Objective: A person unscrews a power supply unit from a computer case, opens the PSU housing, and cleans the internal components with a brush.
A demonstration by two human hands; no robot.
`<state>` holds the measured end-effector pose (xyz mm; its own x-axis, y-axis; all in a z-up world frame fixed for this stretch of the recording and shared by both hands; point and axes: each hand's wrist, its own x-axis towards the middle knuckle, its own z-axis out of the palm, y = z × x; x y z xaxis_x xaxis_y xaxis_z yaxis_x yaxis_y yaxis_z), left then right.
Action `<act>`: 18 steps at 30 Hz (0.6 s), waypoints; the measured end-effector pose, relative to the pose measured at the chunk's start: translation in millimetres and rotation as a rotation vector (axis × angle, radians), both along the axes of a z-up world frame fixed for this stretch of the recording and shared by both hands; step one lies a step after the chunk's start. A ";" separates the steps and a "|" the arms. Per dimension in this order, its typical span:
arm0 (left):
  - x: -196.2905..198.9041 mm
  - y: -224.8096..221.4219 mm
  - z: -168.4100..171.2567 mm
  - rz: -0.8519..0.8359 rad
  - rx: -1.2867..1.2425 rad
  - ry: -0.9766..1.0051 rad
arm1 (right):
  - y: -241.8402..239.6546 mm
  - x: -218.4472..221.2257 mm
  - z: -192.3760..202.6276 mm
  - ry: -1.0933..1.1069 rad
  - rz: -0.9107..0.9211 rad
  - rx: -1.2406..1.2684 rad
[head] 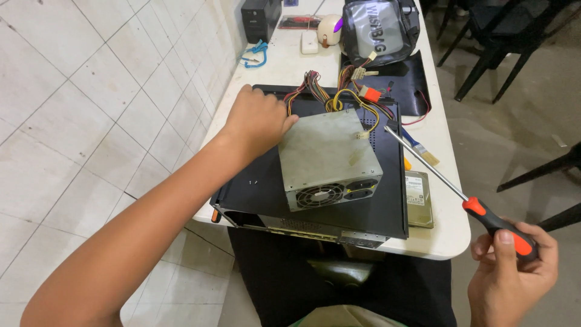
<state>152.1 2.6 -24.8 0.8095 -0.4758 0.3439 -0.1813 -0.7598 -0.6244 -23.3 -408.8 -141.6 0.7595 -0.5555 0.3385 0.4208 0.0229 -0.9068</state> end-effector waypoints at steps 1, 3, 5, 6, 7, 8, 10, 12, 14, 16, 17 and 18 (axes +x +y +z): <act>-7.1 -1.7 6.7 -0.004 0.002 0.005 | -0.6 -0.4 -0.7 0.005 -0.004 0.002; -19.3 -5.6 21.0 -0.085 -0.069 0.090 | -1.9 0.1 -1.8 -0.017 0.015 0.021; -17.9 -2.9 19.3 -0.125 -0.143 0.183 | -1.5 -1.3 0.6 0.008 0.008 0.015; -17.6 -1.0 18.7 -0.159 -0.220 0.272 | -1.1 -1.8 2.1 0.030 0.008 0.007; -18.3 -0.8 27.0 -0.159 -0.218 0.270 | -1.1 -1.2 0.6 0.028 0.008 0.009; -19.1 -0.5 35.4 -0.093 -0.356 0.414 | -0.8 -0.6 -0.9 0.019 -0.001 0.003; -17.5 -0.9 44.4 -0.027 -0.497 0.558 | -1.6 -0.5 -1.2 0.012 -0.010 -0.006; -13.0 -0.8 46.9 0.035 -0.564 0.552 | -1.4 -1.2 0.2 0.012 -0.002 -0.008; -17.3 -1.6 53.6 0.044 -0.613 0.556 | -0.6 -0.9 0.2 0.013 -0.002 0.004; -20.5 -4.1 55.8 0.048 -0.661 0.566 | -1.5 -2.4 -2.4 0.018 -0.008 0.015; -21.3 -4.7 56.4 0.047 -0.628 0.543 | -1.8 -1.2 -3.9 0.019 -0.008 0.027; -22.0 -5.2 57.2 0.045 -0.595 0.520 | -2.2 0.0 -5.3 0.021 -0.007 0.038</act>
<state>130.1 -2.6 32.4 0.9504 -0.2938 0.1025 -0.2995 -0.9530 0.0459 -23.3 -411.0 -146.9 0.7619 -0.5733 0.3012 0.4024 0.0547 -0.9138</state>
